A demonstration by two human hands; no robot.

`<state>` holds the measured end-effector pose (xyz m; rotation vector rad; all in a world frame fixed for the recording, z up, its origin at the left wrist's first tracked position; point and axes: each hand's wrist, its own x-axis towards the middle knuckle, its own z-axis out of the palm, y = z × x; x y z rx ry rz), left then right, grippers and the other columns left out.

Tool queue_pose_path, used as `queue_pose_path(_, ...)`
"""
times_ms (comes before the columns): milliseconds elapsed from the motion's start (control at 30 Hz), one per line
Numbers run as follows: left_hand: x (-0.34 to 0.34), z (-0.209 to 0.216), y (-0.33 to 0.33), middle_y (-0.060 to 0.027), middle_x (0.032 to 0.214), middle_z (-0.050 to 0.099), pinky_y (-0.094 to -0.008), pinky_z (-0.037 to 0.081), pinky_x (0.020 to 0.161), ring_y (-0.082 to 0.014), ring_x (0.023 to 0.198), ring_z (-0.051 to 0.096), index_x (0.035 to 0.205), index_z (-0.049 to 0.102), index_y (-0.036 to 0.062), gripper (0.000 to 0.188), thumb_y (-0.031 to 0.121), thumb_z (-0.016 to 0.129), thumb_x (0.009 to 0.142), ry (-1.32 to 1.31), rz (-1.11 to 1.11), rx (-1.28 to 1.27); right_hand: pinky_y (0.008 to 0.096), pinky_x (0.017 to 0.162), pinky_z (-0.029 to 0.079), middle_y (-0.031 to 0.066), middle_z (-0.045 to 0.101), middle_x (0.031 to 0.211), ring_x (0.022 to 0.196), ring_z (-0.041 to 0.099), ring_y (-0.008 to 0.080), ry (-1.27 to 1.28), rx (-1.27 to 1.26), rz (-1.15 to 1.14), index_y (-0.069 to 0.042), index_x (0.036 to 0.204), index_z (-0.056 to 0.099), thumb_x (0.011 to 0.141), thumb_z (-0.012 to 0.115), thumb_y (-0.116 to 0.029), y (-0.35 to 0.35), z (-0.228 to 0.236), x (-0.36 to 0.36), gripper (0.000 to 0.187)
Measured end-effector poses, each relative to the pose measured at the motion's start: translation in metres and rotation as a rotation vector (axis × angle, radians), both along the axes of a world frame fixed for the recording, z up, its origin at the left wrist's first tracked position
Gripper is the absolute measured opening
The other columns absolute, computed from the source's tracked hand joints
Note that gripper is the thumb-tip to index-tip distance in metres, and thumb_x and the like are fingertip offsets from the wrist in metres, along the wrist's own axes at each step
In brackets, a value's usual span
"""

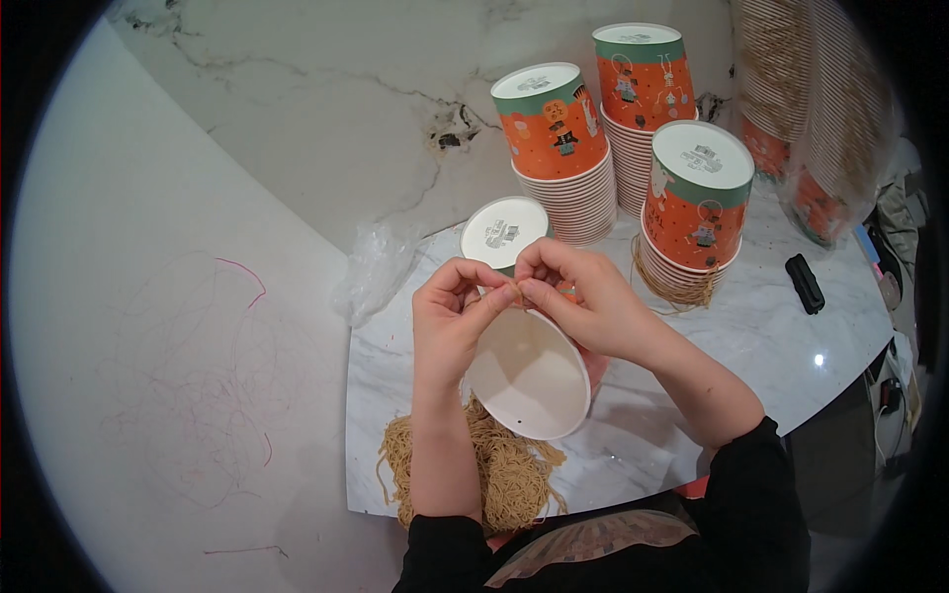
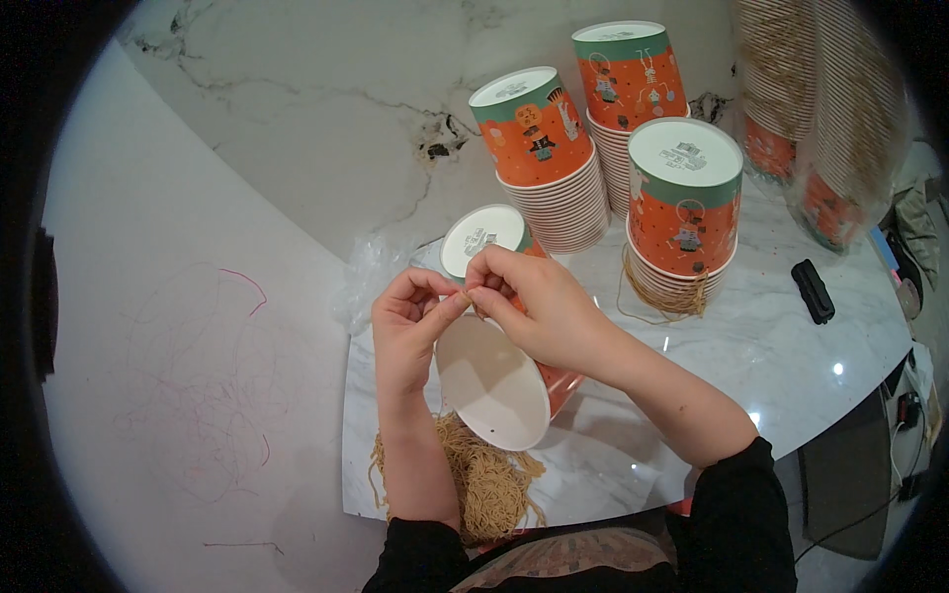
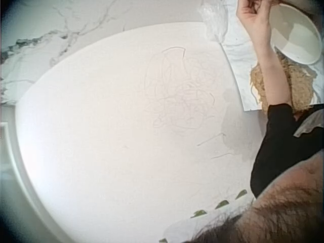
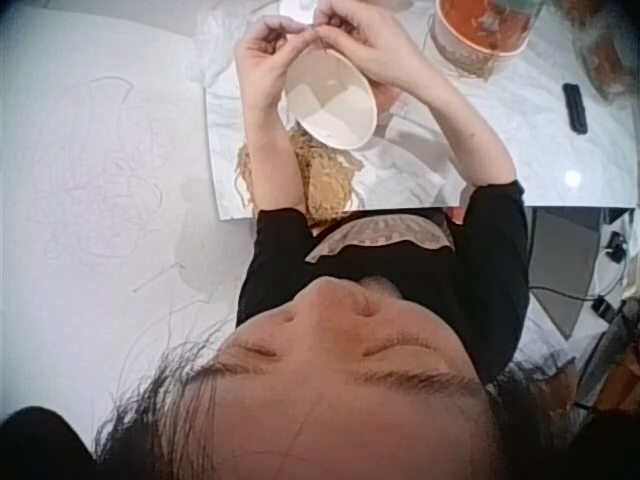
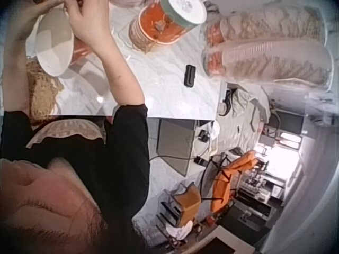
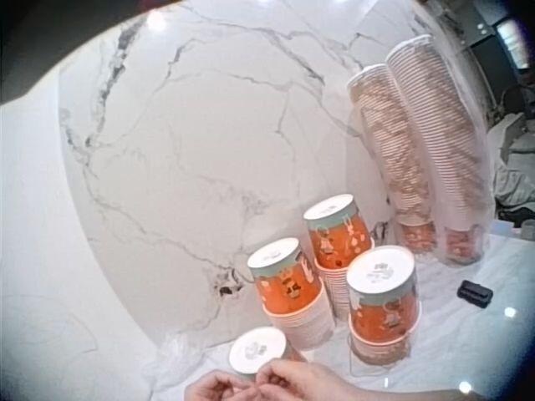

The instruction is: Attaching handles or strings to paper buckets.

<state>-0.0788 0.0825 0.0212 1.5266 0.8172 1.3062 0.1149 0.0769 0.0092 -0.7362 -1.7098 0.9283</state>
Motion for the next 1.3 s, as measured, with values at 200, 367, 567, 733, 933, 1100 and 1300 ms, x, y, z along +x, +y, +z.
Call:
queue_pose_path(200,0.006,-0.001,-0.001,-0.0054,0.091,0.071,-0.0172,0.051,0.066,-0.005,0.076,0.065,0.096,0.065,-0.001,0.013,-0.005,0.075,0.088,-0.08,0.079,-0.004,0.0287,0.08,0.052,0.0053,0.068,0.093,0.088,0.065,0.0116,0.006,0.042,-0.02,0.002,0.105,0.062,0.096,0.064,-0.008,0.0,0.0,-0.002,0.013)
queue_pose_path(367,0.007,-0.004,0.0,-0.0034,0.09,0.07,-0.0158,0.047,0.063,-0.0024,0.074,0.062,0.096,0.066,-0.0007,0.012,-0.004,0.075,0.088,-0.034,0.111,0.008,0.0281,0.081,0.052,0.0041,0.069,0.095,0.089,0.065,0.0106,0.041,0.037,-0.032,0.002,0.106,0.064,0.096,0.066,-0.009,0.001,-0.003,-0.003,0.015)
queue_pose_path(567,0.006,-0.006,0.0,-0.0011,0.089,0.069,-0.0144,0.041,0.059,0.0011,0.067,0.053,0.097,0.067,-0.0009,0.012,-0.005,0.074,0.088,0.01,0.112,0.004,0.0237,0.079,0.051,0.0001,0.068,0.097,0.089,0.061,0.0047,0.139,-0.163,0.09,-0.001,0.107,0.064,0.098,0.064,-0.01,0.011,-0.01,0.0,0.013)
queue_pose_path(733,-0.001,-0.001,0.0,0.0007,0.088,0.069,-0.0146,0.037,0.057,0.0032,0.064,0.046,0.096,0.069,0.0003,0.009,-0.004,0.072,0.089,0.087,0.084,-0.046,0.0207,0.075,0.05,-0.0013,0.067,0.095,0.086,0.061,0.0035,0.274,-0.421,0.203,-0.003,0.106,0.063,0.099,0.063,-0.01,0.014,-0.005,0.002,0.01)
queue_pose_path(933,-0.007,-0.003,-0.001,0.0011,0.092,0.07,-0.0161,0.033,0.055,0.0028,0.062,0.042,0.093,0.075,0.0039,0.004,0.004,0.072,0.091,0.305,0.094,0.009,0.0205,0.076,0.051,-0.0009,0.068,0.095,0.086,0.062,0.0039,0.257,-0.428,0.177,-0.002,0.106,0.063,0.099,0.064,-0.01,0.015,-0.008,0.002,0.01)
queue_pose_path(1100,-0.002,-0.004,-0.003,0.0021,0.086,0.07,-0.0162,0.032,0.054,0.0027,0.06,0.043,0.095,0.076,0.0013,0.008,0.009,0.074,0.092,0.174,0.117,-0.073,0.0215,0.078,0.052,0.0008,0.069,0.096,0.088,0.063,0.0047,0.177,-0.267,0.105,-0.001,0.106,0.064,0.097,0.066,-0.009,0.011,-0.01,-0.004,0.013)
queue_pose_path(1300,-0.001,0.002,-0.008,0.0011,0.082,0.07,-0.0166,0.04,0.056,0.0017,0.061,0.049,0.093,0.07,-0.0009,0.011,0.01,0.071,0.095,0.128,0.1,-0.157,0.0244,0.079,0.052,0.001,0.066,0.094,0.089,0.062,0.0065,0.103,-0.131,0.044,0.0,0.11,0.062,0.094,0.066,-0.008,0.006,-0.009,-0.007,0.018)
